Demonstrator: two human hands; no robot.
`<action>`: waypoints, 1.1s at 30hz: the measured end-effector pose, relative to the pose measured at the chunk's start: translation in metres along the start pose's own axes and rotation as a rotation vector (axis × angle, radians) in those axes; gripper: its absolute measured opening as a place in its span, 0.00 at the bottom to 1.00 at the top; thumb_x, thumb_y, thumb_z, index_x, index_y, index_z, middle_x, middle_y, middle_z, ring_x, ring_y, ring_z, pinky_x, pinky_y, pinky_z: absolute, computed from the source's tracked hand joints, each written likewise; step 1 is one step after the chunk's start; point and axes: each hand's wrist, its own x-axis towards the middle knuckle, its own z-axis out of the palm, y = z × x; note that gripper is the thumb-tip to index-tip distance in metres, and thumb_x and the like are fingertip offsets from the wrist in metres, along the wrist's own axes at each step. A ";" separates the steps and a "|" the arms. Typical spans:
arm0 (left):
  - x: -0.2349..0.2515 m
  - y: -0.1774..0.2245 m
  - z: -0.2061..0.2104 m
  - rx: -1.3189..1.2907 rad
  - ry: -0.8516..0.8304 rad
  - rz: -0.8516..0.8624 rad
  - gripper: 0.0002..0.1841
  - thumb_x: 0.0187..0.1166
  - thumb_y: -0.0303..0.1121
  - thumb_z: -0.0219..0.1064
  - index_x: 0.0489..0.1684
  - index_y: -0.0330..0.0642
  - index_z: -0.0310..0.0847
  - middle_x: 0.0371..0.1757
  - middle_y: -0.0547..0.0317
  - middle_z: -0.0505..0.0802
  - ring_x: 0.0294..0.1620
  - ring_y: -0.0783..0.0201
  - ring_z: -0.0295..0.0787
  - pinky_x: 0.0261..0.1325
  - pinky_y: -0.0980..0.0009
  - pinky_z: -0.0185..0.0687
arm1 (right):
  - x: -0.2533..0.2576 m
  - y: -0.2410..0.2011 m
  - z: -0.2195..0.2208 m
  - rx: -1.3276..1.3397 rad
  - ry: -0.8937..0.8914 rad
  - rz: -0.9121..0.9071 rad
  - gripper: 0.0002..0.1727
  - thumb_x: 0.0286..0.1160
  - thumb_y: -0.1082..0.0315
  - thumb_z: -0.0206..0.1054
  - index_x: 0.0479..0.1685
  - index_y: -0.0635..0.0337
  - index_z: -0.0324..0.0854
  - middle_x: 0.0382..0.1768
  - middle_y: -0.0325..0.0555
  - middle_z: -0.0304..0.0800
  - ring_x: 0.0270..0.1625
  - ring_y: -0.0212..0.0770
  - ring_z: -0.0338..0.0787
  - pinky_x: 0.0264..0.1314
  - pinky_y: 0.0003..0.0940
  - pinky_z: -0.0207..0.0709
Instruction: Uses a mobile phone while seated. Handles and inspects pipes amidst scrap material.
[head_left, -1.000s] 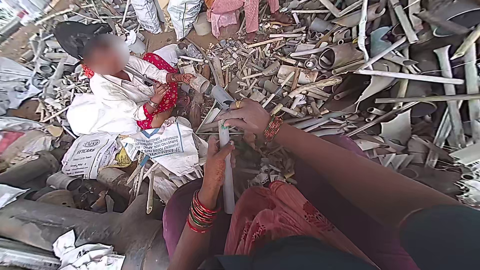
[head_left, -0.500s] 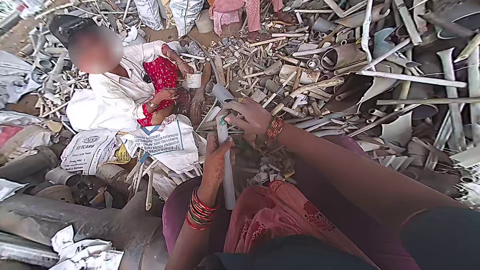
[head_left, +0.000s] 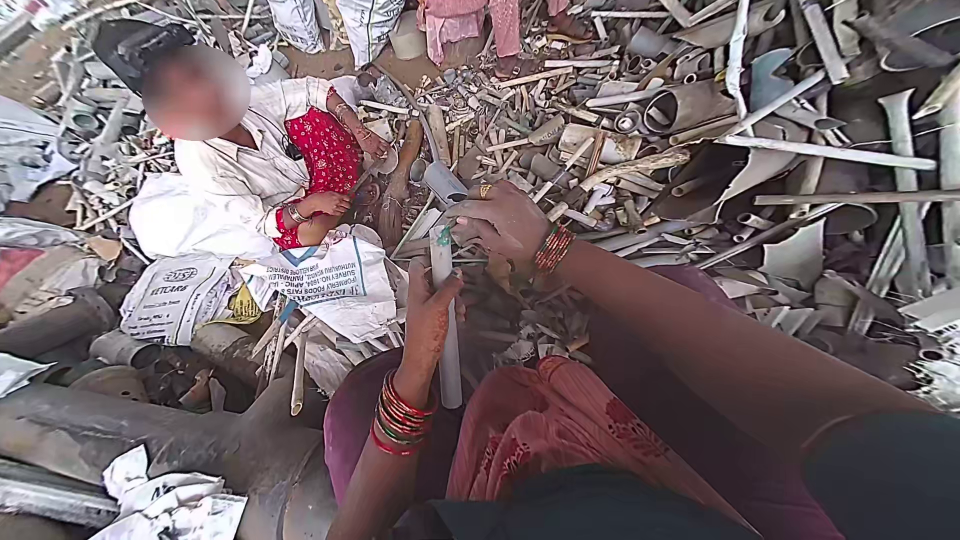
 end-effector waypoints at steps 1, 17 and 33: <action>0.001 -0.001 -0.002 0.045 0.005 0.016 0.11 0.84 0.20 0.57 0.59 0.34 0.64 0.27 0.58 0.83 0.15 0.74 0.79 0.22 0.81 0.80 | 0.000 0.001 -0.003 -0.010 -0.016 -0.003 0.17 0.81 0.69 0.58 0.53 0.57 0.94 0.39 0.58 0.93 0.44 0.60 0.91 0.53 0.57 0.79; 0.000 0.005 -0.002 0.083 -0.063 -0.081 0.14 0.86 0.23 0.57 0.65 0.32 0.64 0.32 0.57 0.84 0.17 0.74 0.79 0.22 0.80 0.80 | -0.003 -0.005 0.004 0.032 -0.111 0.057 0.25 0.85 0.54 0.58 0.69 0.61 0.86 0.55 0.59 0.93 0.57 0.61 0.92 0.65 0.62 0.77; -0.007 0.006 0.003 -0.070 -0.111 -0.119 0.08 0.88 0.24 0.54 0.59 0.34 0.62 0.29 0.58 0.82 0.15 0.73 0.78 0.20 0.79 0.81 | -0.013 -0.014 0.019 -0.003 -0.006 0.043 0.21 0.82 0.62 0.59 0.68 0.55 0.89 0.40 0.57 0.92 0.42 0.58 0.91 0.51 0.58 0.81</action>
